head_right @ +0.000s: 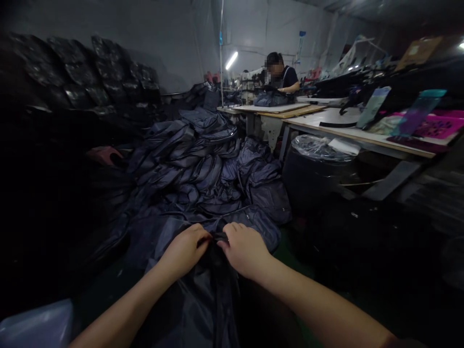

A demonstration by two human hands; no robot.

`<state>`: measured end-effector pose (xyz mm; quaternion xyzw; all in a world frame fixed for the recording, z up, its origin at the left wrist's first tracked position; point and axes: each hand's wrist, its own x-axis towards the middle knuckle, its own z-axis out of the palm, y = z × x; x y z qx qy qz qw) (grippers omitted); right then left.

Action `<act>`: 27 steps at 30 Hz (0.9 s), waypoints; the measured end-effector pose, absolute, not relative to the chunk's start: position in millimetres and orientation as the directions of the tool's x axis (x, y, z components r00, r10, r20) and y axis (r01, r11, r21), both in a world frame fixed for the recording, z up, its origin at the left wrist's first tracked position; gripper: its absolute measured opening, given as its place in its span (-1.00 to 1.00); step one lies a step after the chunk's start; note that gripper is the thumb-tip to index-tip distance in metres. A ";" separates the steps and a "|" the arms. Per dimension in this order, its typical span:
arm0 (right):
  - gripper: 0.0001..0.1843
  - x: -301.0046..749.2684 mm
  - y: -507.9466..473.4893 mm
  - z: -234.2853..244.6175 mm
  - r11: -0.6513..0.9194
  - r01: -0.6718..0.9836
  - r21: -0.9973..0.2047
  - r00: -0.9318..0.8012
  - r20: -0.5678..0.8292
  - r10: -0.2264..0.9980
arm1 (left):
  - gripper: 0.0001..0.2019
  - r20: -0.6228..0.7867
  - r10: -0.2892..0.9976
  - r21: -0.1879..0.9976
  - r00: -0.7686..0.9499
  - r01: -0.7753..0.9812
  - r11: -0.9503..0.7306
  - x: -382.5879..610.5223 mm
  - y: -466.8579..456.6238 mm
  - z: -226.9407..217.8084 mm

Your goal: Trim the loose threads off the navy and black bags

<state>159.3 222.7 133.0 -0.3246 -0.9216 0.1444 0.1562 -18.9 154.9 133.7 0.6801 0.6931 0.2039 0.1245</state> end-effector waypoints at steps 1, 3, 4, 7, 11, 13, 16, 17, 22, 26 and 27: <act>-0.79 156.5 221.6 135.8 0.788 0.548 -0.282 -0.765 0.212 0.608 | -0.83 0.106 0.993 0.449 -0.049 0.894 -0.003 -18.6 155.1 133.8; -0.84 150.8 220.1 138.2 0.836 0.530 -0.145 -0.806 0.220 0.549 | -0.87 0.112 0.991 0.448 -0.079 0.894 0.021 -18.2 155.6 133.7; -0.86 148.1 219.9 138.3 0.848 0.521 -0.096 -0.821 0.215 0.529 | -0.89 0.114 0.989 0.452 -0.094 0.892 0.033 -18.0 155.9 133.5; -0.86 139.8 220.5 138.3 0.866 0.499 -0.003 -0.852 0.183 0.491 | -0.92 0.106 0.987 0.478 -0.121 0.877 0.056 -17.6 156.9 132.9; -0.85 131.2 221.1 141.3 0.860 0.509 0.035 -0.855 0.133 0.500 | -0.94 0.091 0.987 0.532 -0.131 0.844 0.063 -17.6 158.7 129.8; -0.84 130.7 220.5 143.0 0.861 0.506 0.039 -0.859 0.114 0.500 | -0.95 0.092 0.988 0.550 -0.127 0.833 0.055 -18.2 160.0 127.3; -0.84 134.8 218.4 144.1 0.860 0.508 0.041 -0.857 0.125 0.500 | -0.94 0.088 0.990 0.571 -0.112 0.820 0.042 -20.0 161.9 124.6; -0.84 136.4 217.5 144.1 0.857 0.514 0.042 -0.853 0.136 0.504 | -0.93 0.087 0.990 0.579 -0.108 0.815 0.038 -20.6 162.3 124.4; -0.83 134.0 211.1 142.2 0.848 0.528 0.056 -0.844 0.150 0.515 | -0.93 0.086 0.990 0.613 -0.108 0.789 0.033 -18.9 162.0 127.8; -0.79 125.4 206.3 142.2 0.852 0.520 0.061 -0.852 0.108 0.512 | -0.91 0.092 0.989 0.652 -0.116 0.758 0.028 -13.9 161.4 128.7; -0.79 125.6 206.7 142.6 0.851 0.522 0.056 -0.851 0.110 0.514 | -0.92 0.092 0.989 0.667 -0.120 0.745 0.028 -14.3 161.9 128.6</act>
